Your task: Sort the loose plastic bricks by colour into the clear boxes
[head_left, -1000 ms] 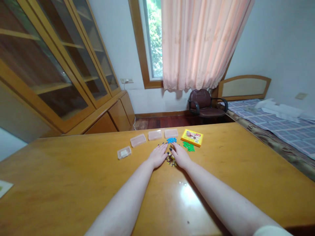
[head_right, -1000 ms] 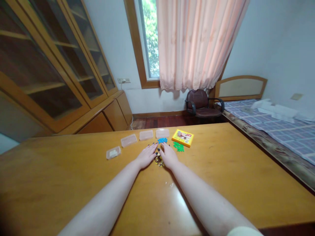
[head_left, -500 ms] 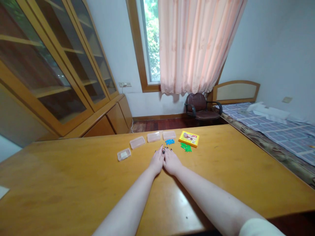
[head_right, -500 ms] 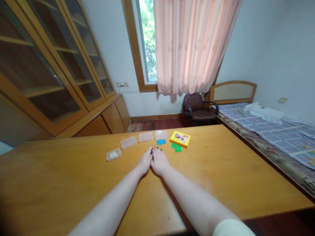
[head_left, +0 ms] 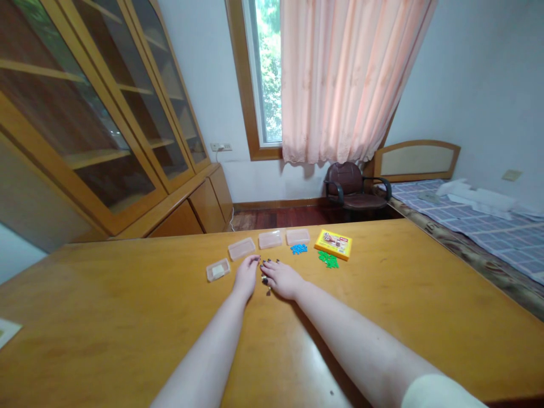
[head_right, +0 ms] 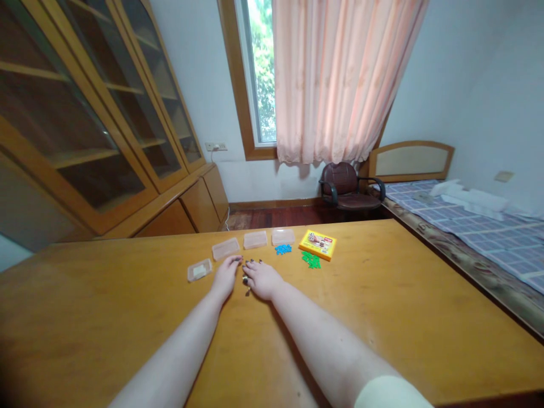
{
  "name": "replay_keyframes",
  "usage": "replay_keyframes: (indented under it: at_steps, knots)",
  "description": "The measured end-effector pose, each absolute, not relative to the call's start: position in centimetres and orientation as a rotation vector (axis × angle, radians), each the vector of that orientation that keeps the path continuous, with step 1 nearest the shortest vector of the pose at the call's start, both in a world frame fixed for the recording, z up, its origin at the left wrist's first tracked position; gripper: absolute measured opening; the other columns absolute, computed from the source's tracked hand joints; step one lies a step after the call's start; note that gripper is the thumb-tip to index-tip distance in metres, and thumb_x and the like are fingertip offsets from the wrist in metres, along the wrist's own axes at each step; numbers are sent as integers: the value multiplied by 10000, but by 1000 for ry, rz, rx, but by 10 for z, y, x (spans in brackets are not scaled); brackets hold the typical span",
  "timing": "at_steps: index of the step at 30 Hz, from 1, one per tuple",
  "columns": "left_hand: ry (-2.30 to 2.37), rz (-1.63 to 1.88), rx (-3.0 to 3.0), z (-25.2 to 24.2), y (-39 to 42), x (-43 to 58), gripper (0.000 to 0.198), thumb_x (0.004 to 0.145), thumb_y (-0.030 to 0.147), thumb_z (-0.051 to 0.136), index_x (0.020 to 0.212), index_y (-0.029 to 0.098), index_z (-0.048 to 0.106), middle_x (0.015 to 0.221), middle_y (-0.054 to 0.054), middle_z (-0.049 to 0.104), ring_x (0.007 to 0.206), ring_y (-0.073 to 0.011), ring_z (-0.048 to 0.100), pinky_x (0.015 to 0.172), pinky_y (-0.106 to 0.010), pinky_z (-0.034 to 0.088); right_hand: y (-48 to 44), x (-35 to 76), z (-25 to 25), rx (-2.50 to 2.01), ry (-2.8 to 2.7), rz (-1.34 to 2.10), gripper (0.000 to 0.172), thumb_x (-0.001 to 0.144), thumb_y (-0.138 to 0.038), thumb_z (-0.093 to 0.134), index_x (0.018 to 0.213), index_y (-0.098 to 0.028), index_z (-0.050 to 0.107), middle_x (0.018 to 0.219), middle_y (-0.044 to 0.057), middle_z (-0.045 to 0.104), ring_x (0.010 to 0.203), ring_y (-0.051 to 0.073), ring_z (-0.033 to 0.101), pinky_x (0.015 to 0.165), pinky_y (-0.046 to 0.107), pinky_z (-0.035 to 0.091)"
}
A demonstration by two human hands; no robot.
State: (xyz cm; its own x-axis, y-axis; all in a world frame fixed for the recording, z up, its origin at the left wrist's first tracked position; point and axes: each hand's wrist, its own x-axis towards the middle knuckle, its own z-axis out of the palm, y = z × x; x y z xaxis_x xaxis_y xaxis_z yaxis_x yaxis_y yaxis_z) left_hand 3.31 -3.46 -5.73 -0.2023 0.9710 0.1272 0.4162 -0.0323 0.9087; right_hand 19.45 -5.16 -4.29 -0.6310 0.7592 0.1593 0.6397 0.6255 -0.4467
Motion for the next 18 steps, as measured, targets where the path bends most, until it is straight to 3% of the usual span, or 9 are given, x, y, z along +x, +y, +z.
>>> replay_keyframes:
  at_steps: [2,5,8,10,14,18]
  knots:
    - [1515,1142,1489,-51,-32,26,247,767,261,468,896,156,651,934,-56,701,932,-188,640,896,-355,484,-46,202,-42,-1087,-2393,731,408,912,-289,393,1276,-188,545,1360,81,503,1295,199,415,1096,398,291]
    - [1431,1095,1385,-45,-32,19,353,756,243,434,1024,128,632,756,-31,671,754,-170,644,786,-346,517,-37,213,-40,-1037,-1947,1142,397,898,-294,400,1251,-214,563,1311,75,552,1198,197,523,1003,400,409]
    - [1421,1057,1632,-42,-36,18,376,768,217,426,1081,164,627,856,-36,669,829,-173,626,843,-366,494,-30,220,-42,-1021,-1587,1289,399,883,-338,410,1189,-169,600,1182,116,637,1081,219,602,884,373,478]
    - [1370,974,1923,-40,-39,20,370,742,158,451,1049,200,653,1031,-49,654,994,-184,581,953,-373,433,-26,219,-45,-1056,-1527,1266,364,851,-360,451,1070,-150,652,1042,119,688,960,221,642,803,346,494]
    - [1328,778,2227,-33,-45,31,453,724,78,440,1086,241,658,1113,-36,635,1073,-187,531,997,-361,397,-22,213,-49,-1220,-1702,952,322,838,-370,455,726,-156,668,718,50,675,720,189,604,681,291,455]
    - [1373,624,2363,-29,-47,34,439,738,60,448,1020,281,701,1055,-24,661,1001,-191,556,947,-360,422,-22,217,-45,-1311,-1768,866,374,882,-349,394,728,-150,670,699,46,660,695,181,585,651,269,417]
